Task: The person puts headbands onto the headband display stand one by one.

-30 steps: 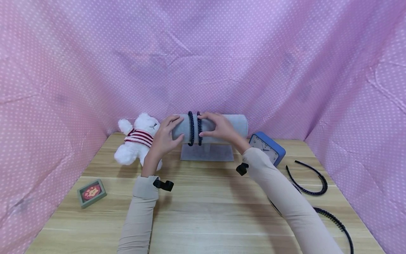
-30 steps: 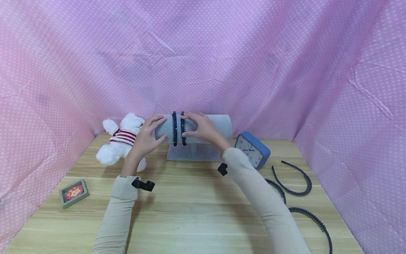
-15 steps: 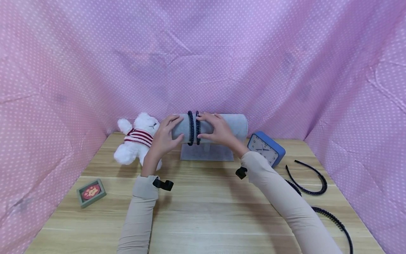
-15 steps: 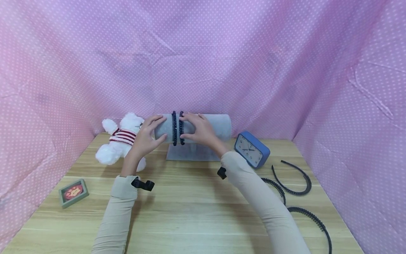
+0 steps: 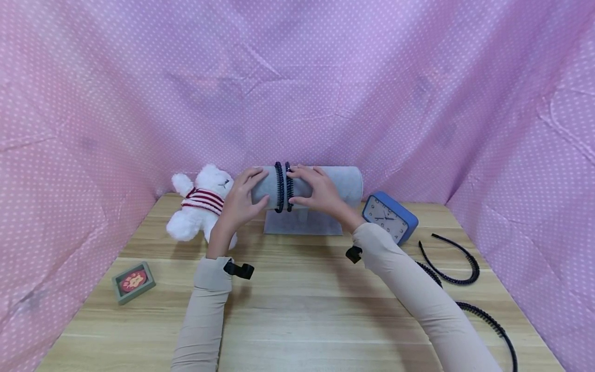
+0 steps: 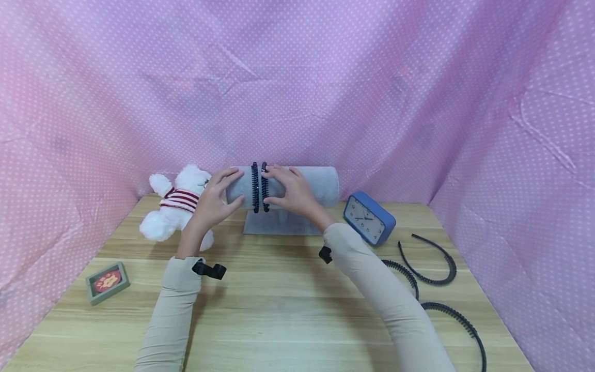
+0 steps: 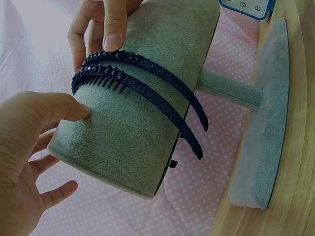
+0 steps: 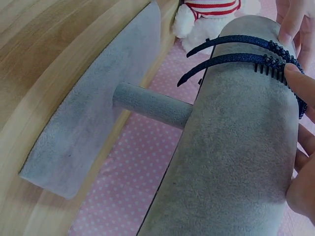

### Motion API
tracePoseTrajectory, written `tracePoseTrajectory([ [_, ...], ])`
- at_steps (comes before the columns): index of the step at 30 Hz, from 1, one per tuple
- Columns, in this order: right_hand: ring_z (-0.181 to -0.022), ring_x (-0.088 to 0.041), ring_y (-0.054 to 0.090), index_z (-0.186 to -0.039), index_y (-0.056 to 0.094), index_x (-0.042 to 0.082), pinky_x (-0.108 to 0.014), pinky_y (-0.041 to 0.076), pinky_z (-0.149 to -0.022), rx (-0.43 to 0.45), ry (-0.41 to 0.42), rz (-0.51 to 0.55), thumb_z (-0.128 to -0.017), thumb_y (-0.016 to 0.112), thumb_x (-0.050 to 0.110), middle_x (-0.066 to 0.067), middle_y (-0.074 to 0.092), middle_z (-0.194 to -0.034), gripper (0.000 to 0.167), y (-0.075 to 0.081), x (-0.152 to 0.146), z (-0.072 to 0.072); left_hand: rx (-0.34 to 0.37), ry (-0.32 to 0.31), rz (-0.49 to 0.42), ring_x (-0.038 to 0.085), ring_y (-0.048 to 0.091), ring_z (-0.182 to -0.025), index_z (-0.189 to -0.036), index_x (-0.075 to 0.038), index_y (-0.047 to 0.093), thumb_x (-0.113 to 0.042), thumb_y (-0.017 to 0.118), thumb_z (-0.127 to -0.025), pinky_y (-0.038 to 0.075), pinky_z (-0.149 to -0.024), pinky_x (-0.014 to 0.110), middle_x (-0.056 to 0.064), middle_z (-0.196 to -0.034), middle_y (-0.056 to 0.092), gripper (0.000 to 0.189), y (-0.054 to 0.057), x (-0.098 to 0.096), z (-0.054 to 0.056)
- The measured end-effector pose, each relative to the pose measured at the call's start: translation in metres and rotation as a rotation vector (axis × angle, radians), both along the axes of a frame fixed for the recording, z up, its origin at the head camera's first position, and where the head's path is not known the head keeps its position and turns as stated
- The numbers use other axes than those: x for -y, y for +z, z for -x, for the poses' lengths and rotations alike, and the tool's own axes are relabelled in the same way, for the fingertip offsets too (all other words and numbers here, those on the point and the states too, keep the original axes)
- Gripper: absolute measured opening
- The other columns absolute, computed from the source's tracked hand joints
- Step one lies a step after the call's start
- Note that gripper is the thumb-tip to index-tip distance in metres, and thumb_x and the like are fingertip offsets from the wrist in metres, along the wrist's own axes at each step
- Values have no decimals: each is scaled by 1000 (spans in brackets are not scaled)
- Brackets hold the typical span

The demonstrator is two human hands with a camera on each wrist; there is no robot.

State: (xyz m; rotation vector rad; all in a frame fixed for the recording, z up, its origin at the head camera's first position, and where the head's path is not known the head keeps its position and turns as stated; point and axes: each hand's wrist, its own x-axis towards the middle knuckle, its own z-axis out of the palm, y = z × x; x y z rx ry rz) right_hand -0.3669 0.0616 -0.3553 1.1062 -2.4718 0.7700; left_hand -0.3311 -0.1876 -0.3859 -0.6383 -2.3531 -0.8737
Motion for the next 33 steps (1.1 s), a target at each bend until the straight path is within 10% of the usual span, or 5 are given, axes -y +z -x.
tracePoseTrajectory([
  [33, -150, -32, 38, -145, 54, 8, -53, 19, -127, 19, 40, -55, -87, 82, 23, -14, 48, -156, 67, 4, -6, -5, -11, -9, -10, 36, 43, -142, -145, -6, 56, -12, 76, -89, 41, -114, 52, 17, -149, 50, 60, 1, -1, -1],
])
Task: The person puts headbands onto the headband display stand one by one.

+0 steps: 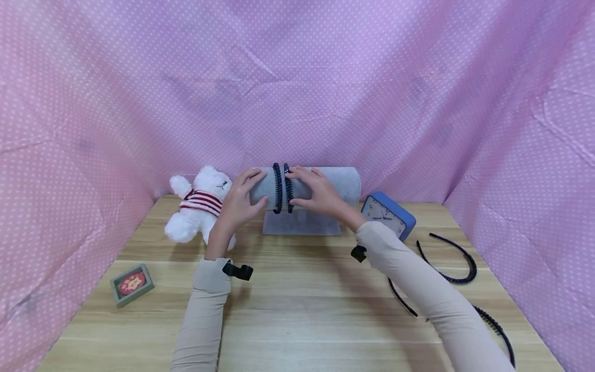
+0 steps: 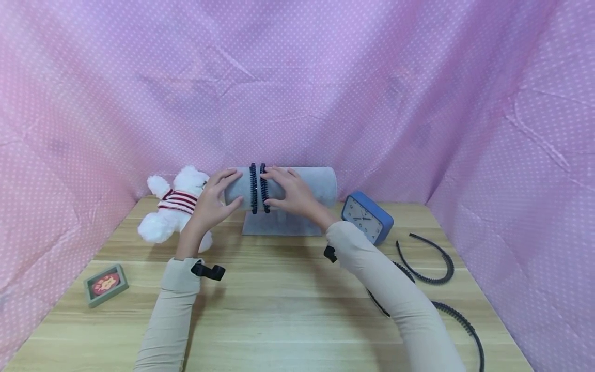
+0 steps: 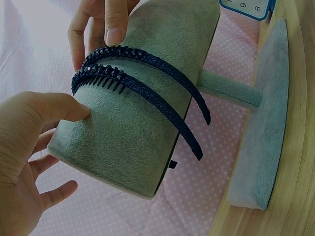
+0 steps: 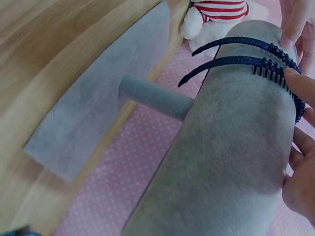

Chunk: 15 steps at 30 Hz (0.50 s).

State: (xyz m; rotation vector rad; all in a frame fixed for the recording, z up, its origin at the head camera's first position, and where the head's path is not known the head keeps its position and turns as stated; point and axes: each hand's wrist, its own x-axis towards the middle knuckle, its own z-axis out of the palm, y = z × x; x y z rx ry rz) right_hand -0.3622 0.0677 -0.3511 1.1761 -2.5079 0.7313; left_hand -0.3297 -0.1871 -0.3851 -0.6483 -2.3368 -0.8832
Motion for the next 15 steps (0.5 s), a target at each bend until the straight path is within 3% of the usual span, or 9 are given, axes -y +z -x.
tracePoseTrajectory([
  [6, -147, -36, 41, -145, 55, 6, -53, 28, -125, 14, 81, -58, -87, 81, 17, -18, 48, -156, 65, 9, -14, -7, 8, 1, -2, 36, 43, -141, -146, -6, 56, -12, 76, -89, 41, -114, 52, 16, -150, 50, 60, 0, 1, 0],
  [15, -139, -38, 51, -132, 67, 3, -52, 42, -115, -14, 158, -230, -86, 82, 16, -19, 57, -147, 50, 15, -57, -34, 7, 9, 3, 36, 42, -142, -146, -7, 56, -13, 75, -90, 38, -116, 52, 16, -151, 49, 60, 1, 1, 1],
])
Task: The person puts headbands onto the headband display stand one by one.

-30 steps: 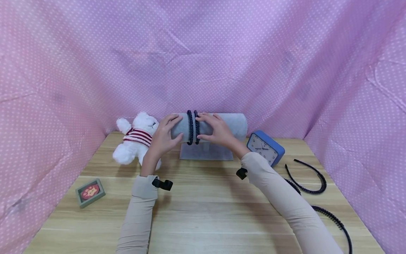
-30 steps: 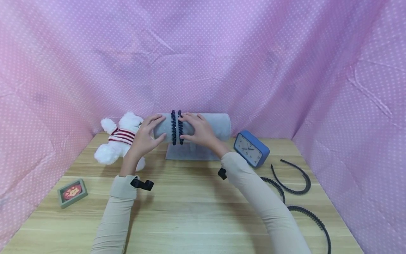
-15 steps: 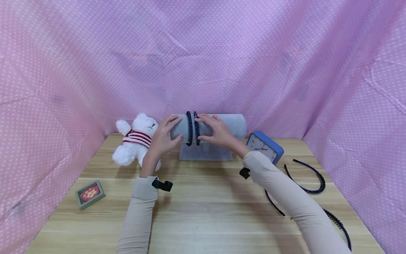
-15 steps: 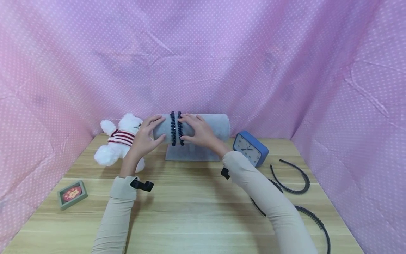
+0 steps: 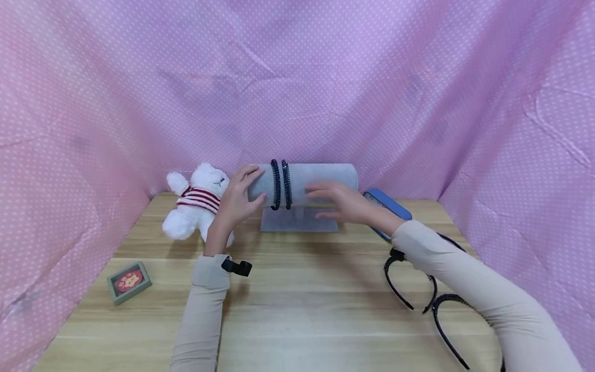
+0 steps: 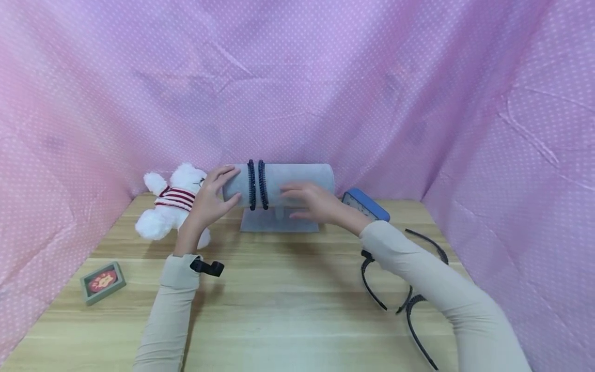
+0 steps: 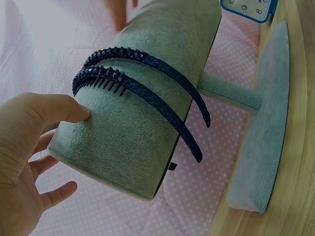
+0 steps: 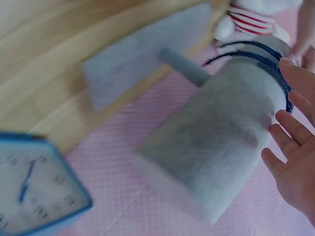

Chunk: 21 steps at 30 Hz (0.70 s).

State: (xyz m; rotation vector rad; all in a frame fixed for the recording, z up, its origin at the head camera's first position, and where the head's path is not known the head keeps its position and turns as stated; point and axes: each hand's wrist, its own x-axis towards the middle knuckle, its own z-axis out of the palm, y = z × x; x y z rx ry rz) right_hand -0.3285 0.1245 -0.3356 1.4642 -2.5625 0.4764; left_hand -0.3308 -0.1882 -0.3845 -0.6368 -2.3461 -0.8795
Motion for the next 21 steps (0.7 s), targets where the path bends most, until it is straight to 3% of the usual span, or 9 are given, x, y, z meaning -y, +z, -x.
tracePoseTrajectory([
  [6, -131, -35, 59, -127, 71, 9, -52, 53, -101, 45, -41, -150, -86, 82, 20, -14, 64, -139, 44, -15, -42, -25, 6, -6, -6, 37, 42, -142, -145, -5, 56, -12, 76, -88, 36, -118, 52, 17, -151, 49, 61, 1, 0, 2],
  [10, -124, -34, 64, -123, 73, 10, -51, 54, -100, 80, -67, -226, -84, 84, 22, -12, 69, -132, 42, -29, -72, -35, -1, -13, -11, 38, 43, -142, -145, -4, 56, -11, 76, -87, 35, -120, 51, 17, -150, 49, 62, 2, 2, 3],
  [17, -109, -28, 69, -112, 77, 8, -45, 58, -90, 123, -76, -280, -82, 84, 14, -10, 74, -115, 31, -48, -122, -46, 11, -6, -19, 39, 41, -143, -145, -4, 56, -11, 76, -86, 36, -118, 53, 18, -151, 48, 62, 3, 4, 1],
  [21, -104, -26, 70, -110, 77, 8, -43, 59, -85, 144, -154, -291, -82, 84, 11, -6, 74, -111, 29, -54, -148, -53, 18, -8, -28, 38, 41, -143, -145, -4, 56, -10, 76, -87, 37, -117, 53, 18, -151, 48, 61, 3, 2, 0],
])
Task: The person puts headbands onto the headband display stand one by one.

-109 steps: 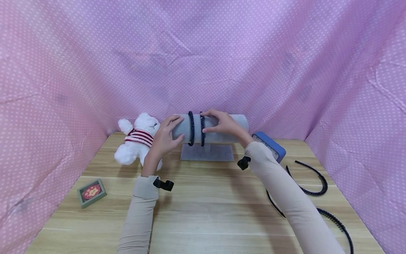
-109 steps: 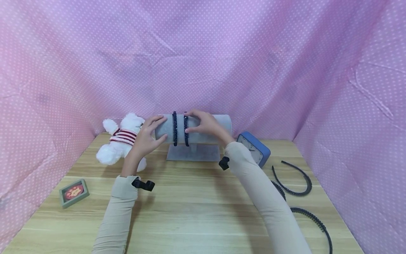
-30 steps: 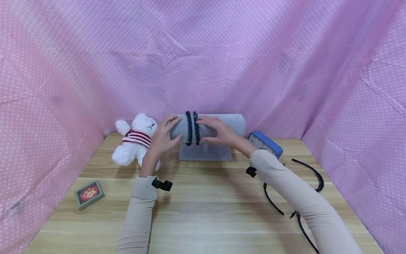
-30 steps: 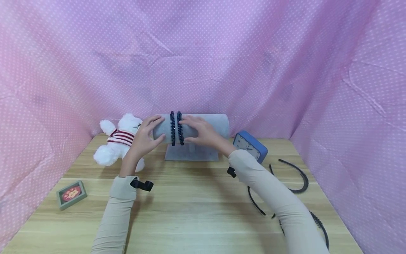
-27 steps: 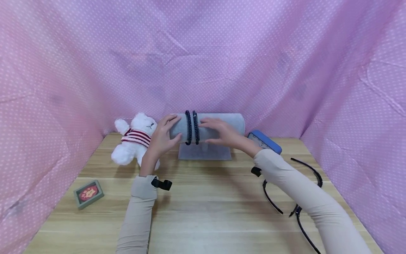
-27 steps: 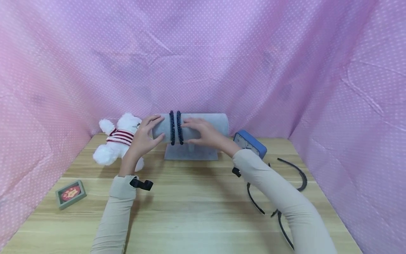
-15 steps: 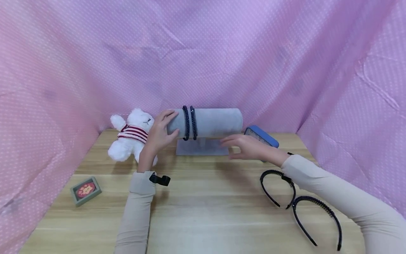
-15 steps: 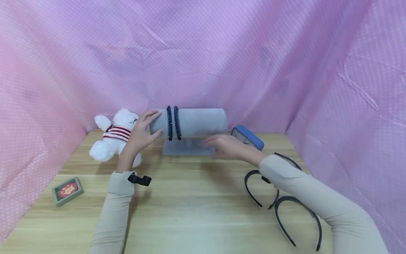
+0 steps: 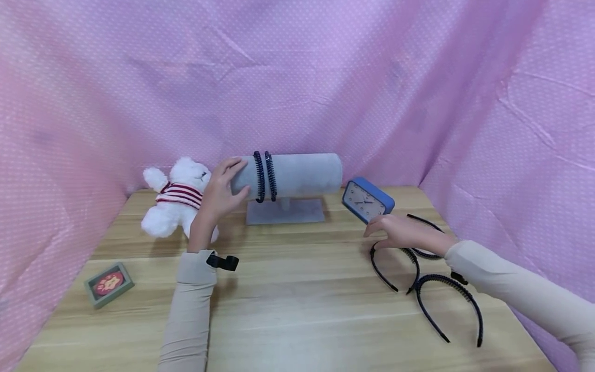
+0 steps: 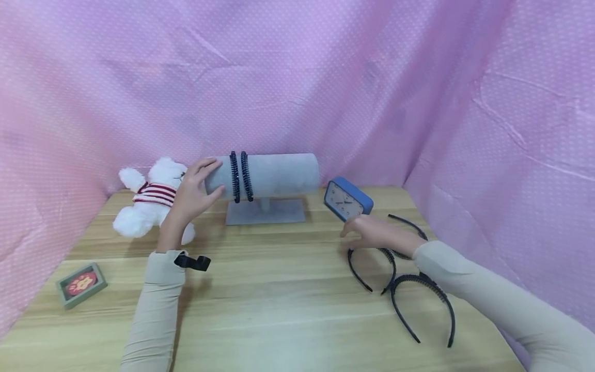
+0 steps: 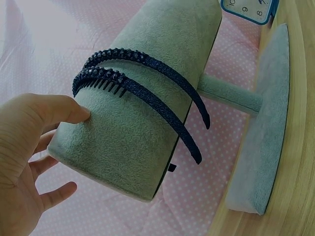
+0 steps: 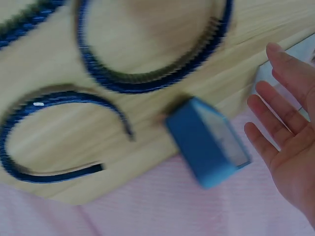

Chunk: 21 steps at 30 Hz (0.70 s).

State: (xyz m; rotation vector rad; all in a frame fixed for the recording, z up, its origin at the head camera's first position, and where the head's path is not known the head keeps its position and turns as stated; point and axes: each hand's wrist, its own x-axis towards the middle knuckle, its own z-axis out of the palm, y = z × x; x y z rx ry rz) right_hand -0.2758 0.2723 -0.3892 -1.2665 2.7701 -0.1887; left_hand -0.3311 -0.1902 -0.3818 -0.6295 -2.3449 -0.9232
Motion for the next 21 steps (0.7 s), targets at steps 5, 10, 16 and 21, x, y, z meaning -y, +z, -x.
tracePoseTrajectory([
  [5, -107, -31, 71, -113, 77, 8, -47, 59, -87, -24, -131, -20, -81, 85, 13, -8, 75, -115, 33, -4, -22, -6, 6, 3, 1, 38, 40, -143, -145, -5, 56, -10, 75, -88, 37, -117, 53, 17, -151, 48, 60, 0, 1, 0],
  [10, -112, -38, 69, -119, 76, 7, -54, 56, -92, 0, -195, 42, -83, 83, 10, -12, 75, -118, 37, -10, -38, -4, 11, 11, 5, 38, 40, -143, -145, -5, 55, -11, 75, -88, 37, -116, 54, 17, -151, 48, 61, 1, 1, -3],
  [16, -105, -37, 71, -120, 74, 3, -53, 58, -88, 54, -207, 80, -83, 82, 7, -16, 74, -119, 39, -19, -51, -1, 21, 20, 7, 38, 41, -143, -146, -6, 56, -11, 75, -88, 38, -116, 53, 17, -151, 48, 61, 3, 0, -4],
  [21, -102, -33, 72, -117, 75, 2, -50, 59, -86, 62, -215, 71, -83, 82, 8, -14, 75, -118, 36, -25, -58, 0, 61, 29, -2, 37, 40, -143, -145, -7, 57, -11, 75, -88, 39, -115, 54, 16, -150, 49, 60, 5, -1, -5],
])
